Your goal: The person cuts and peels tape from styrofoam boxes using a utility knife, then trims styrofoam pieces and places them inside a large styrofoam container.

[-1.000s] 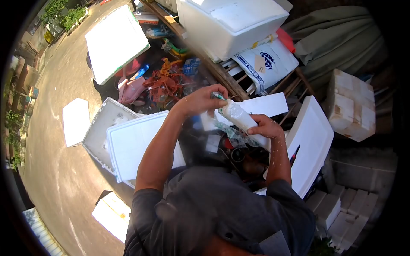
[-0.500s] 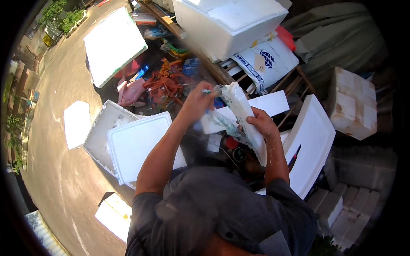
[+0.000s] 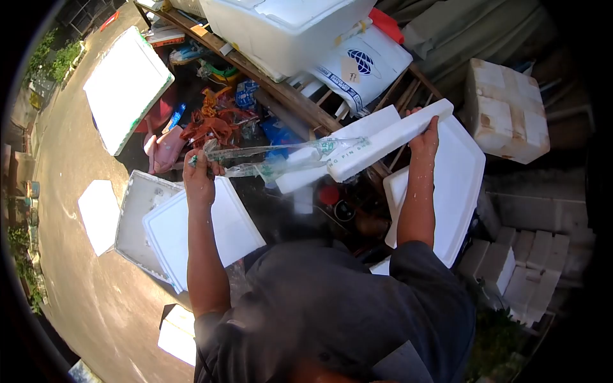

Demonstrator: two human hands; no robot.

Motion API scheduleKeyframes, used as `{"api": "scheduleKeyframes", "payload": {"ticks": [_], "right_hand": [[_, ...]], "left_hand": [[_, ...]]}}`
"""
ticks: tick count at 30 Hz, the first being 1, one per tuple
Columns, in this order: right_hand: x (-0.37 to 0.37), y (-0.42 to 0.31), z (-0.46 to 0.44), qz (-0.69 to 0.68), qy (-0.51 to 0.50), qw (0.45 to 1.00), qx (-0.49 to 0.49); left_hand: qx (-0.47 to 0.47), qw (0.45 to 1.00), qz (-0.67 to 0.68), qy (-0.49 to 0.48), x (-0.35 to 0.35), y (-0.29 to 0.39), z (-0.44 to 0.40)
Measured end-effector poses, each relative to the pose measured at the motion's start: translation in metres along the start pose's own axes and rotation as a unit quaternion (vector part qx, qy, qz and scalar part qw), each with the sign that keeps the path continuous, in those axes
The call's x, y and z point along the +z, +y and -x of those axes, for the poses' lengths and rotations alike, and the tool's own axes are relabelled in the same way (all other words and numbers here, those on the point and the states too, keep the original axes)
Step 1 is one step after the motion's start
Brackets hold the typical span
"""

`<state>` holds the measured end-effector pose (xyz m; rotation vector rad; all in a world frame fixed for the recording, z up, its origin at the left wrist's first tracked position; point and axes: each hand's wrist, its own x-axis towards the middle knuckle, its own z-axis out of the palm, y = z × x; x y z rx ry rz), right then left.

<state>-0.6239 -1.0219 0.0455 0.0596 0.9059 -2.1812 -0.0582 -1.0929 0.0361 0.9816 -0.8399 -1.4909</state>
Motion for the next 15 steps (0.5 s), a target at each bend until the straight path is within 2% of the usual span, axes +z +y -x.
{"api": "scheduleKeyframes", "payload": {"ticks": [6, 8, 11, 14, 15], "right_hand": [[-0.018, -0.07, -0.03, 0.032, 0.067, 0.982, -0.173], [-0.023, -0.094, -0.031, 0.062, 0.106, 0.963, -0.241], [-0.047, -0.141, -0.047, 0.092, 0.141, 0.939, -0.301], [-0.031, -0.163, -0.027, 0.114, 0.213, 0.897, -0.37], [-0.027, -0.173, -0.022, 0.134, 0.192, 0.908, -0.348]], "left_hand": [[0.044, 0.995, 0.035, 0.082, -0.04, -0.01, -0.034], [0.029, 0.995, 0.051, 0.084, -0.044, -0.012, -0.037], [0.03, 0.995, 0.038, 0.091, -0.04, -0.01, -0.039], [0.034, 0.994, 0.041, 0.092, -0.024, -0.002, -0.033], [0.041, 0.994, 0.048, 0.087, -0.02, 0.003, -0.032]]}}
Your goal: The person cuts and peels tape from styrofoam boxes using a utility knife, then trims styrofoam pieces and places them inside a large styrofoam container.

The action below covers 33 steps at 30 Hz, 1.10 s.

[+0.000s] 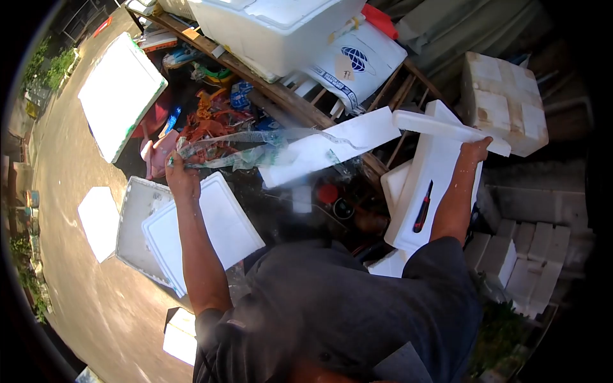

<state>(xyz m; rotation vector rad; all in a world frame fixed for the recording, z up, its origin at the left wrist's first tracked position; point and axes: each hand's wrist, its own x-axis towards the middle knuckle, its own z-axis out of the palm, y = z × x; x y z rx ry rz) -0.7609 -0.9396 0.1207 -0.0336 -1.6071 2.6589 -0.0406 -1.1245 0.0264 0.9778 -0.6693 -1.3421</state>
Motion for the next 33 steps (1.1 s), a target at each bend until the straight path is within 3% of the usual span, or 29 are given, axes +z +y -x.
{"api": "scheduleKeyframes", "payload": {"ticks": [4, 5, 6, 10, 12, 17, 21, 24, 27, 30, 31, 33], "right_hand": [[0.004, -0.004, 0.019, 0.074, -0.161, 0.98, 0.088], [-0.004, 0.015, 0.027, 0.082, -0.205, 0.958, 0.182], [-0.007, 0.029, 0.066, 0.094, -0.215, 0.935, 0.267], [-0.046, 0.133, 0.172, 0.21, -0.197, 0.856, 0.429], [-0.049, 0.162, 0.198, 0.186, -0.144, 0.845, 0.48], [-0.033, 0.179, 0.202, 0.141, -0.125, 0.845, 0.5], [-0.034, 0.181, 0.185, 0.178, -0.106, 0.81, 0.549], [-0.034, 0.186, 0.175, 0.251, -0.144, 0.801, 0.523], [-0.017, 0.178, 0.18, 0.352, -0.141, 0.83, 0.408], [-0.012, 0.191, 0.18, 0.323, -0.202, 0.819, 0.428], [-0.007, 0.192, 0.186, 0.363, -0.198, 0.808, 0.419], [-0.007, 0.208, 0.191, 0.319, -0.192, 0.803, 0.466]], "left_hand": [[0.007, 0.997, 0.057, -0.057, 0.01, 0.008, -0.003], [-0.013, 0.992, 0.09, -0.087, 0.007, 0.008, -0.007], [-0.03, 0.985, 0.125, -0.114, 0.006, 0.009, -0.009], [-0.017, 0.986, 0.131, -0.1, 0.03, 0.026, 0.009], [-0.014, 0.99, 0.107, -0.09, 0.043, 0.039, 0.02], [-0.063, 0.982, 0.131, -0.123, 0.027, 0.054, 0.029], [-0.089, 0.975, 0.133, -0.157, 0.016, 0.055, 0.04], [-0.115, 0.973, 0.128, -0.157, 0.001, 0.048, 0.043], [-0.114, 0.974, 0.121, -0.154, -0.004, 0.045, 0.046], [-0.118, 0.969, 0.135, -0.169, 0.002, 0.043, 0.049], [-0.119, 0.969, 0.136, -0.166, 0.005, 0.042, 0.052], [-0.122, 0.967, 0.139, -0.173, 0.014, 0.042, 0.054]]}}
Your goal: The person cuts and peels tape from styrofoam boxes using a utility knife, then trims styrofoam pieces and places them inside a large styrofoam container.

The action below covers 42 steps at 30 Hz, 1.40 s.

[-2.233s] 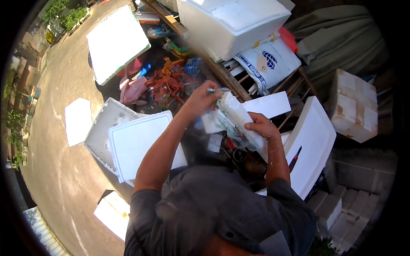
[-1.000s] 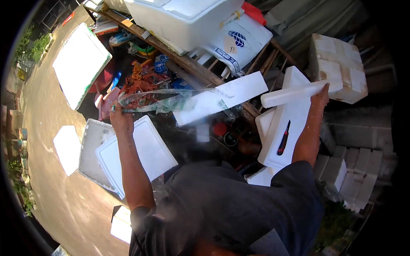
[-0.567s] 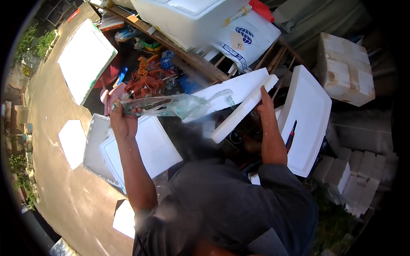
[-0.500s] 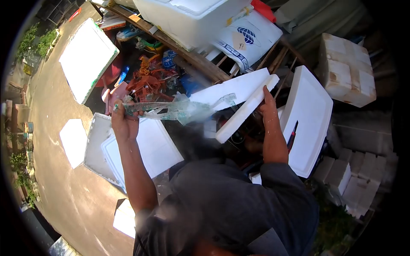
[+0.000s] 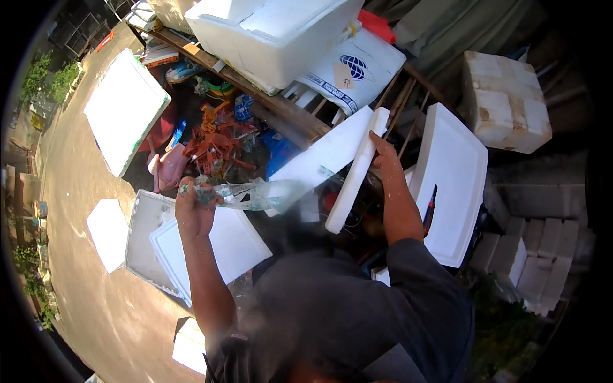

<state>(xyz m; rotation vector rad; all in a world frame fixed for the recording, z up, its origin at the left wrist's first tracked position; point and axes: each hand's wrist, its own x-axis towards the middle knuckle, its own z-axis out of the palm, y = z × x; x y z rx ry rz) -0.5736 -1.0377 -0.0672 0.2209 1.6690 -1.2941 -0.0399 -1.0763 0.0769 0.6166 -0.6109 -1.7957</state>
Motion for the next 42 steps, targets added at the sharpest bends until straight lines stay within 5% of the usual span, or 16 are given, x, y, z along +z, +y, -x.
{"api": "scheduleKeyframes", "payload": {"ticks": [9, 14, 19, 21, 24, 32, 40, 42], "right_hand": [[0.024, -0.006, -0.011, -0.032, -0.083, 0.996, 0.023], [0.025, -0.031, 0.018, -0.112, -0.054, 0.984, -0.126], [-0.012, -0.08, 0.021, -0.192, -0.008, 0.963, -0.186], [-0.032, -0.096, 0.005, -0.182, 0.0, 0.962, -0.202], [-0.046, -0.116, 0.007, -0.207, 0.018, 0.945, -0.252], [-0.026, -0.14, 0.018, -0.308, -0.038, 0.903, -0.298], [0.002, -0.125, -0.007, -0.277, 0.058, 0.924, -0.256], [0.016, -0.108, 0.025, -0.131, 0.135, 0.957, -0.22]], "left_hand": [[0.016, 0.998, -0.034, -0.045, 0.016, 0.005, 0.023], [0.031, 0.999, -0.022, 0.001, -0.003, 0.022, 0.042], [0.089, 0.989, -0.028, 0.115, -0.1, 0.062, 0.062], [0.142, 0.947, -0.04, 0.284, -0.118, 0.081, 0.065], [0.19, 0.908, -0.051, 0.37, -0.149, 0.108, 0.075], [0.092, 0.989, -0.078, 0.08, -0.092, 0.044, 0.04], [0.002, 0.994, -0.096, 0.061, -0.025, 0.011, 0.03], [-0.017, 0.994, -0.082, 0.076, -0.029, 0.004, 0.038]]}}
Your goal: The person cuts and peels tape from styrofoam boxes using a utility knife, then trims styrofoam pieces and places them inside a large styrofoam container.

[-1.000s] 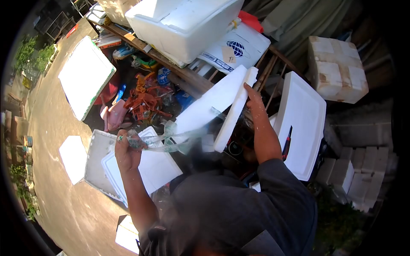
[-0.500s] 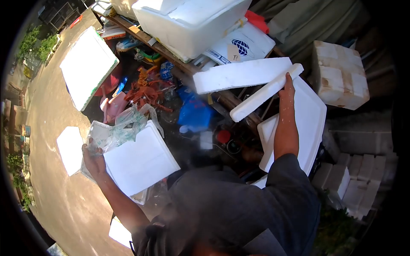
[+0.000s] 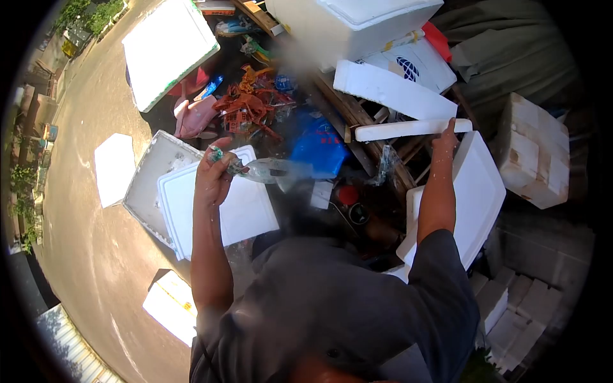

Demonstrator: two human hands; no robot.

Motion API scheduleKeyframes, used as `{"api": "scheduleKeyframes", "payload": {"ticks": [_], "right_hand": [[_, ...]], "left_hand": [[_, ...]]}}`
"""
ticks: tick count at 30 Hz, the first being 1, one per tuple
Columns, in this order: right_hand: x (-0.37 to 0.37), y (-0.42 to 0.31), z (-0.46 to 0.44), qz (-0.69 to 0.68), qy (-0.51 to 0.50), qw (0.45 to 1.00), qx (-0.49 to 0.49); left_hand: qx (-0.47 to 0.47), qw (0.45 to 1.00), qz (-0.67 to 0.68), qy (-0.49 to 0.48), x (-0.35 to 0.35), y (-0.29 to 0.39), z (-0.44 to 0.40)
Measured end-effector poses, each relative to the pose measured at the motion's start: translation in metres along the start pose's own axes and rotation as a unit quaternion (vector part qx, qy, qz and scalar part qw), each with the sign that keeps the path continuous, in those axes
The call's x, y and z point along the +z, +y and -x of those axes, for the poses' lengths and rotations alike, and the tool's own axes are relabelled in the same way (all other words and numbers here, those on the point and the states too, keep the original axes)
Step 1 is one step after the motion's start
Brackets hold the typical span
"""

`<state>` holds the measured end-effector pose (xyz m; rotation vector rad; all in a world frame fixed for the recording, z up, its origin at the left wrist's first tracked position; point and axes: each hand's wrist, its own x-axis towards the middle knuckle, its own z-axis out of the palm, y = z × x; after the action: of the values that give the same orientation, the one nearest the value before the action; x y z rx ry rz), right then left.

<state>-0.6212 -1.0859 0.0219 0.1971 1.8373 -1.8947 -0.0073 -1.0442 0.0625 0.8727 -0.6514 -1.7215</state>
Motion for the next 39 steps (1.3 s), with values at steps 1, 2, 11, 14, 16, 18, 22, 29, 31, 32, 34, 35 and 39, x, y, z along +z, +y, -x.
{"api": "scheduleKeyframes", "payload": {"ticks": [1, 2, 11, 14, 16, 18, 22, 29, 31, 32, 34, 35, 39], "right_hand": [[-0.002, 0.024, -0.011, 0.136, 0.092, 0.979, -0.118], [-0.023, 0.047, -0.044, 0.206, 0.022, 0.946, -0.249], [-0.024, 0.15, 0.317, 0.287, -0.702, 0.649, -0.062], [-0.006, 0.199, 0.34, 0.28, -0.692, 0.665, -0.003], [0.01, 0.227, 0.336, 0.309, -0.723, 0.616, -0.06], [0.034, 0.232, 0.349, 0.337, -0.743, 0.567, -0.112], [0.1, 0.217, 0.377, 0.354, -0.762, 0.51, -0.185], [0.253, 0.233, 0.394, 0.333, -0.763, 0.518, -0.198], [0.275, 0.246, 0.412, 0.319, -0.758, 0.563, -0.079], [0.285, 0.255, 0.413, 0.311, -0.745, 0.589, -0.027], [0.308, 0.283, 0.399, 0.302, -0.718, 0.625, -0.034], [0.326, 0.294, 0.388, 0.378, -0.687, 0.612, -0.1], [0.36, 0.315, 0.38, 0.53, -0.559, 0.538, -0.343]], "left_hand": [[-0.009, 1.0, 0.006, 0.01, -0.005, -0.009, 0.004], [-0.021, 0.999, 0.017, 0.019, -0.009, -0.018, 0.008], [-0.074, 0.994, -0.016, 0.077, 0.018, -0.084, 0.009], [-0.003, 0.988, 0.134, 0.083, 0.014, -0.075, 0.015], [0.038, 0.978, 0.17, 0.113, -0.014, -0.077, 0.026], [0.018, 0.98, 0.15, 0.129, -0.038, -0.064, 0.044], [0.026, 0.977, -0.033, 0.209, -0.105, -0.034, 0.092], [0.108, 0.724, -0.216, 0.646, -0.312, -0.061, 0.193], [0.049, 0.646, -0.265, 0.714, -0.329, -0.04, 0.217], [0.031, 0.631, -0.276, 0.724, -0.347, -0.044, 0.229], [0.003, 0.609, -0.309, 0.73, -0.369, -0.047, 0.242], [-0.001, 0.624, -0.296, 0.723, -0.374, -0.046, 0.243], [-0.014, 0.67, -0.28, 0.687, -0.393, -0.038, 0.233]]}}
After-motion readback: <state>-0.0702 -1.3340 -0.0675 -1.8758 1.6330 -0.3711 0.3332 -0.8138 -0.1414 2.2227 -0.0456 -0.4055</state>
